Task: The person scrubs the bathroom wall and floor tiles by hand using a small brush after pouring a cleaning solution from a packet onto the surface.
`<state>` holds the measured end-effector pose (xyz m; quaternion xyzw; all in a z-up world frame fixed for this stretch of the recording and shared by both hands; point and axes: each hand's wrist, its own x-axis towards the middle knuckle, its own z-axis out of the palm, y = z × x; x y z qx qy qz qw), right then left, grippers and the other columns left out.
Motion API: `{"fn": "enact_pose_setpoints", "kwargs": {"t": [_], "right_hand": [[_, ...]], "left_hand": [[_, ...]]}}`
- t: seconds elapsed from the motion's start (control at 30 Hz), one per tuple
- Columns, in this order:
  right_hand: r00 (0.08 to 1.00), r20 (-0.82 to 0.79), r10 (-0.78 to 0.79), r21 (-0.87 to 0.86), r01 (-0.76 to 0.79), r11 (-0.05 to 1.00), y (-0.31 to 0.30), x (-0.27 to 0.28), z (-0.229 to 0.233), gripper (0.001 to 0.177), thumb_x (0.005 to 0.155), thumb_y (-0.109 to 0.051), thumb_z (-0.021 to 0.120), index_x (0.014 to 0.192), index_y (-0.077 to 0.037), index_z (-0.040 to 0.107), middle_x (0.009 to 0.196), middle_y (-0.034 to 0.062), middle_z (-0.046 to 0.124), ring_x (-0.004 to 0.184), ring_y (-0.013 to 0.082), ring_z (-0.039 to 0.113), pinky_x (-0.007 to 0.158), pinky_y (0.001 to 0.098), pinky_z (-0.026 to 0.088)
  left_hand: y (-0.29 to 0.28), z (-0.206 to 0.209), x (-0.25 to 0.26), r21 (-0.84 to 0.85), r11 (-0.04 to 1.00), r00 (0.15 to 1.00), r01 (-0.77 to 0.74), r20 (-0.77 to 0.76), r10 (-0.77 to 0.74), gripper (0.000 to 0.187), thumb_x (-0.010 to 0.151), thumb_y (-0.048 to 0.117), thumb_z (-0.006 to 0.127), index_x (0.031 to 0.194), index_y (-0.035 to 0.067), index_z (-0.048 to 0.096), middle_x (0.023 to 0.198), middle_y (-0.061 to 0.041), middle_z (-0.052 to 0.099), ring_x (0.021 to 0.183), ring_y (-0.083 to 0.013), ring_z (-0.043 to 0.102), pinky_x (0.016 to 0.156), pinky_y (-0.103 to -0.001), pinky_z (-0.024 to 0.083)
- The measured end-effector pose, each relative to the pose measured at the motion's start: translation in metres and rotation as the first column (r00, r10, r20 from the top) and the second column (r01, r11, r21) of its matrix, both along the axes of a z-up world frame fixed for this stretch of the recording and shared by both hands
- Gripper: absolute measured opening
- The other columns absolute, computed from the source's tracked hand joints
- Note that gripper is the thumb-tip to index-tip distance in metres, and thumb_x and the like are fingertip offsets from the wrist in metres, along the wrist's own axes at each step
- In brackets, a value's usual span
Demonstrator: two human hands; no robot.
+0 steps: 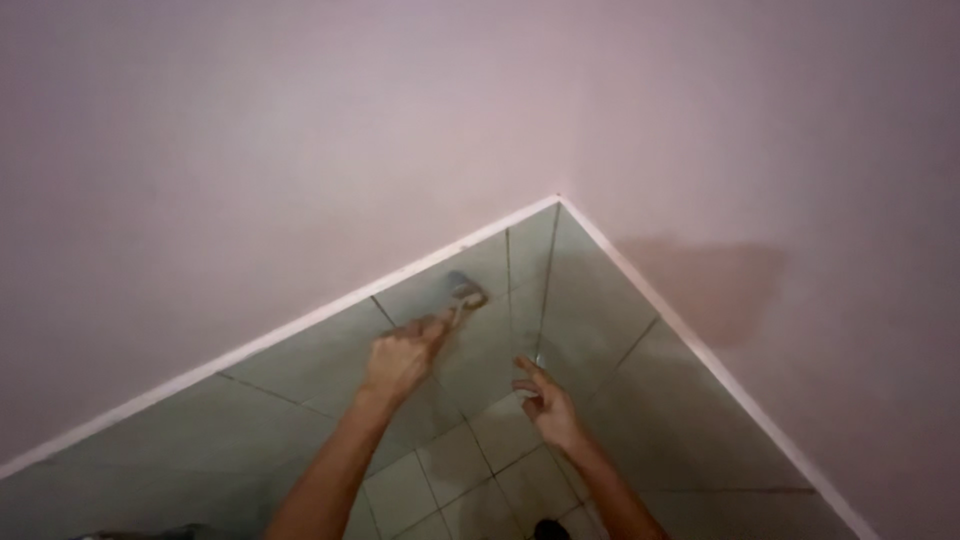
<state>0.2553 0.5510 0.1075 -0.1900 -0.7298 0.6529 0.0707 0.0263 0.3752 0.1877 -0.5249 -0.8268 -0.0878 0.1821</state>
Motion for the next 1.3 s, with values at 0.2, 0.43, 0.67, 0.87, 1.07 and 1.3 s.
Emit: {"fn": "enact_pose_setpoints", "kwargs": {"t": [0.2,0.43,0.67,0.87,1.07,1.3], "right_hand": [[0.999,0.045,0.004,0.145,-0.01,0.989,0.0,-0.009,0.028,0.082,0.089,0.017,0.05,0.16,-0.017,0.031,0.162,0.0066,0.04,0.133,0.0232,0.058,0.101,0.0293,0.052],[0.999,0.043,0.03,0.035,-0.032,0.999,0.008,-0.011,0.009,0.083,0.086,0.022,0.044,0.159,-0.015,0.031,0.163,0.005,0.039,0.133,0.0229,0.057,0.098,0.0317,0.051],[0.997,0.022,-0.069,-0.041,0.07,0.997,0.028,0.02,-0.008,0.083,0.086,0.022,0.044,0.16,-0.015,0.033,0.163,0.0045,0.041,0.133,0.0231,0.057,0.101,0.0308,0.046],[0.996,0.069,-0.06,-0.059,0.064,0.996,0.029,0.023,0.004,0.081,0.087,0.019,0.047,0.159,-0.015,0.031,0.162,0.0053,0.042,0.133,0.0224,0.056,0.105,0.0315,0.046],[0.999,0.016,-0.039,-0.023,0.039,0.999,0.017,0.022,0.008,0.075,0.093,0.014,0.052,0.159,-0.014,0.031,0.161,0.0073,0.044,0.133,0.0231,0.058,0.103,0.0311,0.048],[0.998,0.041,-0.043,0.023,0.042,0.999,0.013,0.023,0.015,0.079,0.09,0.016,0.049,0.16,-0.016,0.029,0.163,0.005,0.04,0.135,0.0207,0.056,0.101,0.029,0.049]], "left_hand": [[0.13,-0.007,0.011,-0.052,0.998,0.992,0.042,0.121,-0.035,0.056,0.101,0.023,0.052,0.155,0.03,0.042,0.091,-0.011,0.072,0.053,-0.0187,0.062,0.039,-0.035,0.05],[0.098,0.003,0.005,-0.039,0.999,0.988,0.029,0.15,-0.023,0.044,0.108,0.035,0.049,0.152,0.036,0.044,0.087,-0.007,0.072,0.055,-0.0201,0.06,0.041,-0.036,0.046],[0.065,0.011,0.0,-0.258,0.966,0.985,0.034,0.174,0.012,0.052,0.105,0.034,0.047,0.155,0.03,0.035,0.107,-0.013,0.074,0.054,-0.0183,0.066,0.039,-0.034,0.052],[0.179,-0.08,0.006,-0.616,0.782,0.94,0.091,0.312,0.136,0.034,0.12,0.035,0.042,0.14,0.015,0.061,0.103,-0.009,0.083,0.071,-0.0164,0.072,0.058,-0.035,0.052],[0.098,-0.117,-0.002,-0.166,0.981,0.986,0.102,0.145,-0.078,0.074,0.083,0.014,0.059,0.154,0.023,0.042,0.11,-0.016,0.073,0.071,-0.0255,0.072,0.048,-0.036,0.057],[-0.068,-0.09,0.011,-0.136,0.983,0.985,-0.125,0.098,0.139,0.043,0.104,0.028,0.054,0.146,0.027,0.051,0.076,-0.01,0.07,0.043,-0.0166,0.053,0.037,-0.034,0.044]]}}
